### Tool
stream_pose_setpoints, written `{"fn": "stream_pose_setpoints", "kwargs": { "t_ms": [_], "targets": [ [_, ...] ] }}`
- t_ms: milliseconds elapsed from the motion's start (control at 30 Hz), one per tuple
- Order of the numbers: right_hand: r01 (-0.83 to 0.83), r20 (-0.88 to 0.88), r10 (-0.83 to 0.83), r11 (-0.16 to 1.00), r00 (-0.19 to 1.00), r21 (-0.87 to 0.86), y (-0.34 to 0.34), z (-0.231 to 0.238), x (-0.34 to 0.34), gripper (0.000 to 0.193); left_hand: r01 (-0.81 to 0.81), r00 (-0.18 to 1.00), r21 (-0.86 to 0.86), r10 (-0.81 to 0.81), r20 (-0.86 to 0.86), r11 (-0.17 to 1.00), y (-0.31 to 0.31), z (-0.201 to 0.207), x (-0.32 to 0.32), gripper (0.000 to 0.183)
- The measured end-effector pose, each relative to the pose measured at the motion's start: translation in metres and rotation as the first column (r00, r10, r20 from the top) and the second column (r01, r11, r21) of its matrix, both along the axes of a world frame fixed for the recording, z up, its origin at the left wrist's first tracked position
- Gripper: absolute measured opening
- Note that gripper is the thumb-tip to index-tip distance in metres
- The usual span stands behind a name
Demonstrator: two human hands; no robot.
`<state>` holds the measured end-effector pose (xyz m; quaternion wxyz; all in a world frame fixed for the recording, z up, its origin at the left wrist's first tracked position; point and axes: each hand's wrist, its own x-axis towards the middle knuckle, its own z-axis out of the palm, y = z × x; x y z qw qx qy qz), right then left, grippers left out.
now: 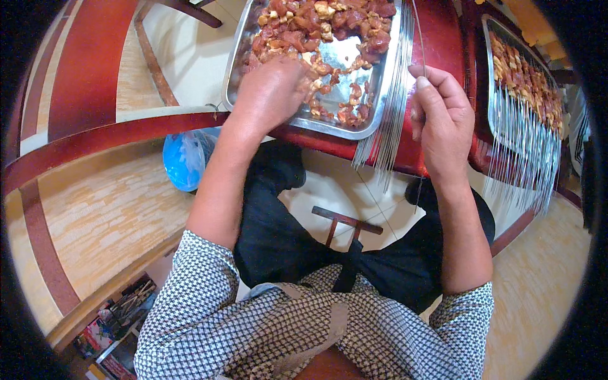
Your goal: The person threads pieces of marinated meat onto metal skewers. They pick up individual pieces from a tray and slide them onto the skewers, then place the completed skewers onto a second tray.
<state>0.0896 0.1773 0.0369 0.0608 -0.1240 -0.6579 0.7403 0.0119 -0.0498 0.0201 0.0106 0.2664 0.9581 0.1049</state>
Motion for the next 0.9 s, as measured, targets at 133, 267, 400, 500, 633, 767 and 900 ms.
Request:
{"fn": "stream_pose_setpoints", "kwargs": {
  "t_ms": [133,267,400,500,633,767,900],
  "targets": [
    [-0.046,0.007,0.046,0.999,0.999,-0.016,-0.008,-0.001,0.001,0.016,-0.046,0.987,-0.2,0.076,0.143,0.979,0.012,0.0,-0.005,0.016],
    [-0.079,0.046,0.08,0.997,0.996,-0.012,-0.009,-0.001,0.002,0.016,-0.043,0.969,-0.016,0.046,0.244,0.999,0.006,0.0,-0.009,0.018],
    [-0.089,0.065,0.089,0.996,0.994,-0.011,-0.007,0.005,0.003,0.016,-0.346,0.829,0.268,0.158,0.537,0.899,-0.008,-0.001,-0.019,0.019],
    [-0.113,0.055,0.111,0.993,0.992,0.029,-0.008,0.003,0.004,0.015,-0.65,0.559,0.439,-0.001,0.829,0.62,-0.006,0.01,-0.023,0.019],
    [-0.229,0.047,0.224,0.964,0.973,0.135,-0.006,0.003,0.011,0.014,-0.806,0.456,0.55,-0.366,0.811,0.216,-0.001,0.011,-0.019,0.028],
    [-0.319,0.065,0.313,0.908,0.947,0.273,-0.012,0.001,0.019,0.012,-0.848,0.469,0.53,-0.47,0.748,-0.004,-0.013,-0.003,-0.026,0.024],
    [-0.33,0.045,0.333,0.891,0.942,0.312,-0.019,-0.006,0.027,0.011,-0.864,0.48,0.491,-0.483,0.732,-0.115,-0.008,-0.009,-0.028,0.017]
  ]
}}
